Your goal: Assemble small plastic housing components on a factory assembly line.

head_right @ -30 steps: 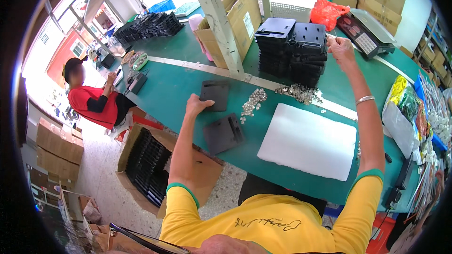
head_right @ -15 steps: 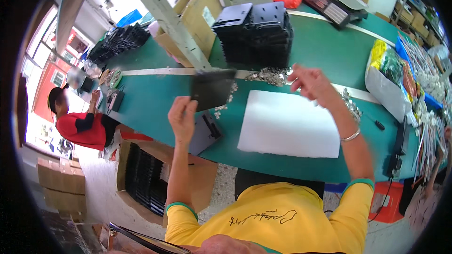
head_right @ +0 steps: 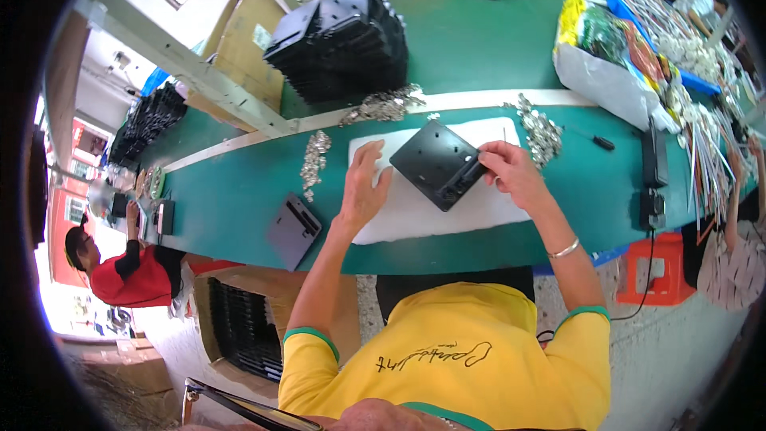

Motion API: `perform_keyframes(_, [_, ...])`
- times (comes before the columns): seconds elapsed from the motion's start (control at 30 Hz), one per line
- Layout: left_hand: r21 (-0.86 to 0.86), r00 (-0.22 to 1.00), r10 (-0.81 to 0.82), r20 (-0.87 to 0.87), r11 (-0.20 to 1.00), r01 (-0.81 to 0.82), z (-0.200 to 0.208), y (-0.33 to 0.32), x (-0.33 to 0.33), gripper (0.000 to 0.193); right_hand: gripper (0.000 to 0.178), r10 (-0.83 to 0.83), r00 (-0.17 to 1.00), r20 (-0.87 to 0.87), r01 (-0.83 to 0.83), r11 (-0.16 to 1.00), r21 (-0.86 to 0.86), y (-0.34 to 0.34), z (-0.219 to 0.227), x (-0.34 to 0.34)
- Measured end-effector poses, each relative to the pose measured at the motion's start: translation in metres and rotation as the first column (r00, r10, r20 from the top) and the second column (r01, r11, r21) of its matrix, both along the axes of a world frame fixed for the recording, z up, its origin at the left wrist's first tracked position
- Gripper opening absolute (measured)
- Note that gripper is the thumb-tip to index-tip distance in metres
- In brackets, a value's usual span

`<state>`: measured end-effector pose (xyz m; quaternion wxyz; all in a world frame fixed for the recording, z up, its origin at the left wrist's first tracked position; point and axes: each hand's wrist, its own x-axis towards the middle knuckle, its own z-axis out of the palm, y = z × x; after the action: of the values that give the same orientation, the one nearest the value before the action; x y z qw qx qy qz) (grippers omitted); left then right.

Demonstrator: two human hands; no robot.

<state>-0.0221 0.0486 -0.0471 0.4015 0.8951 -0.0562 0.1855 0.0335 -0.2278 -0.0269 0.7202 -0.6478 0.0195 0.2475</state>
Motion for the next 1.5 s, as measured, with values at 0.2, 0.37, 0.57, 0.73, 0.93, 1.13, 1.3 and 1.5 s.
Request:
perform_keyframes(0.2, [0.305, 0.996, -0.084, 0.008, 0.949, 0.077, -0.02, -0.018, 0.003, 0.053, 0.028, 0.271, 0.779, 0.565, 0.168, 0.779, -0.604, 0.002, -0.023, -0.014])
perform_keyframes(0.37, [0.331, 0.999, -0.036, 0.019, 0.943, 0.028, -0.022, -0.03, -0.002, 0.055, 0.031, 0.353, 0.698, 0.624, 0.272, 0.674, -0.686, 0.006, -0.027, -0.014])
perform_keyframes(0.57, [0.376, 1.0, 0.026, 0.011, 0.926, -0.028, -0.028, -0.033, -0.001, 0.054, 0.028, 0.394, 0.686, 0.612, 0.271, 0.642, -0.717, 0.01, -0.025, -0.004])
perform_keyframes(0.73, [0.423, 0.998, 0.061, -0.028, 0.905, -0.043, -0.025, -0.037, 0.007, 0.053, 0.021, 0.296, 0.677, 0.674, 0.26, 0.76, -0.595, -0.002, -0.031, 0.001])
perform_keyframes(0.93, [0.395, 0.996, 0.074, -0.043, 0.917, -0.051, -0.011, -0.039, 0.009, 0.051, 0.017, 0.225, 0.831, 0.509, 0.086, 0.851, -0.518, -0.008, -0.017, 0.004])
perform_keyframes(1.13, [0.15, 0.986, -0.014, 0.164, 0.989, -0.011, 0.04, -0.029, 0.01, 0.06, 0.017, 0.475, 0.61, 0.635, -0.12, 0.847, -0.518, -0.01, 0.032, 0.017])
perform_keyframes(1.3, [0.296, 0.974, -0.219, -0.06, 0.928, 0.227, 0.063, -0.047, 0.001, 0.046, 0.021, 0.687, 0.375, 0.623, -0.271, 0.724, -0.635, 0.01, 0.056, 0.045])
perform_keyframes(1.5, [-0.159, 0.99, 0.003, -0.143, 0.987, -0.026, 0.031, -0.018, 0.004, 0.021, 0.025, 0.462, 0.578, 0.673, 0.106, 0.775, -0.623, 0.023, 0.039, 0.042])
